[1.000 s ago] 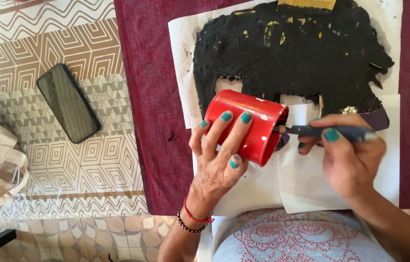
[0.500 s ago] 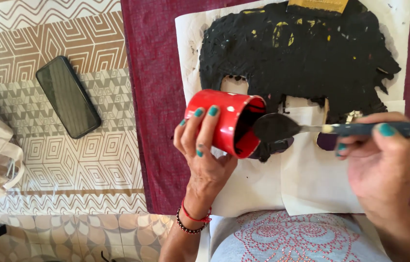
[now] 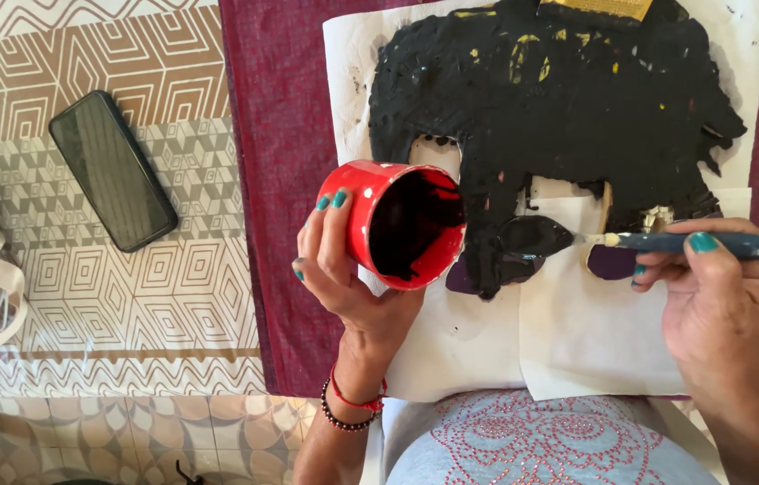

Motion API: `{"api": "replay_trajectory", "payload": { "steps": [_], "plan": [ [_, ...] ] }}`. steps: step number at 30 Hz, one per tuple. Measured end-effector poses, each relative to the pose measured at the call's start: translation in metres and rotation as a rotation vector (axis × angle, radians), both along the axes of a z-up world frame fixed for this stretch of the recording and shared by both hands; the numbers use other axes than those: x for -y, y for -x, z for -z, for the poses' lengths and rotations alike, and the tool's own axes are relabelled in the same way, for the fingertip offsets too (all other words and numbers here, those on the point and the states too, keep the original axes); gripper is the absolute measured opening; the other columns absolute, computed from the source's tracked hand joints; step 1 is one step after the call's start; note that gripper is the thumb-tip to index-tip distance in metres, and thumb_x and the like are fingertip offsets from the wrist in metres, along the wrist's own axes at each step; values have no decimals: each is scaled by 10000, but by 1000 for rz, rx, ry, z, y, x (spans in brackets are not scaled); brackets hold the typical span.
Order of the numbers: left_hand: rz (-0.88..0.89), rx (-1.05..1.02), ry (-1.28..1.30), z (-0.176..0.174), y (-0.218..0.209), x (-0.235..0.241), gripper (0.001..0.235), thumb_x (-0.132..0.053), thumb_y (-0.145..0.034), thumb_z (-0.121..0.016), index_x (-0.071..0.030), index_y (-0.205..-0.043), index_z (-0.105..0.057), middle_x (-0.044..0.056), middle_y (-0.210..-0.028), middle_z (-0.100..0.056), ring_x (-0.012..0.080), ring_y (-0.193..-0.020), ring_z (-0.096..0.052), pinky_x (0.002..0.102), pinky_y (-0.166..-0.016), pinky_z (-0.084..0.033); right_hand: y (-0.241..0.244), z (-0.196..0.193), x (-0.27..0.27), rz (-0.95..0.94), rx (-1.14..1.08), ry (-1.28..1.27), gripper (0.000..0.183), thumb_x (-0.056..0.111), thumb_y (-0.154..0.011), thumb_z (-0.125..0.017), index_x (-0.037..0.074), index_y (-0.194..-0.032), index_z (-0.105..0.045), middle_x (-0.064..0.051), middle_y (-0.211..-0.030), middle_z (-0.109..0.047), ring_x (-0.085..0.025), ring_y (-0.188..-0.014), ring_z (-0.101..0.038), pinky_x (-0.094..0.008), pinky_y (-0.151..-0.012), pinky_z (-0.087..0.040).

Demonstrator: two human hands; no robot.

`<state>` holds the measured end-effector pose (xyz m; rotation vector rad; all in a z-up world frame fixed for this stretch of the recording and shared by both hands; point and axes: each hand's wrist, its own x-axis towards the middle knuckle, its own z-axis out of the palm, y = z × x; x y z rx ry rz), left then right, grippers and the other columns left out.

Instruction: Painting and texturing a decorative elephant cutout using a scraper and a brush.

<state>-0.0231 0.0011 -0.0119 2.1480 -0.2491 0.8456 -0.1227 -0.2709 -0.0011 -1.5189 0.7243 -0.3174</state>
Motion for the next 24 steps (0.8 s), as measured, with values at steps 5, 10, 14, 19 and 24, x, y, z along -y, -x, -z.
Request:
{"api": "replay_trajectory", "payload": {
  "steps": [5, 10, 14, 19, 24],
  "plan": [
    [54, 137, -107, 3, -4, -1, 1293, -170, -830, -986, -132, -1649, 14, 209, -1420, -534, 416, -1211, -622, 591, -1051, -538, -4, -4, -4, 18, 17, 49, 189, 172, -1052, -541, 5, -1107, -609, -163, -871, -636, -199, -691, -667, -268, -570, -574],
    [67, 137, -93, -1, -5, -1, 1189, -76, -888, -889, -150, -1654, 18, 207, -1405, -534, 418, -1230, -600, 608, -1057, -560, -5, -6, -7, 14, 34, 124, 182, 133, -1086, -516, -27, -1126, -592, -164, -887, -593, -232, -756, -686, -324, -602, -609],
    [79, 130, -99, -2, -4, -3, 1187, -94, -890, -886, -155, -1654, 21, 210, -1394, -541, 425, -1219, -604, 614, -1051, -563, -7, -7, -8, 22, 57, 147, 175, 124, -1055, -501, -16, -1124, -579, -190, -866, -594, -247, -736, -671, -338, -592, -592],
    [71, 131, -120, 0, -5, -3, 1200, -126, -887, -887, -174, -1659, 30, 207, -1382, -560, 424, -1196, -616, 608, -1027, -558, -9, -4, -8, 16, 90, 135, 196, 164, -1077, -531, -4, -1163, -584, -192, -891, -618, -240, -724, -661, -326, -616, -596],
    [86, 132, -102, -2, -5, -2, 1189, -97, -891, -882, -154, -1654, 28, 208, -1402, -536, 421, -1221, -601, 608, -1053, -559, -7, -4, -9, 34, 85, 154, 180, 136, -1080, -510, -20, -1133, -583, -182, -861, -582, -239, -745, -674, -344, -596, -600]
  ]
}}
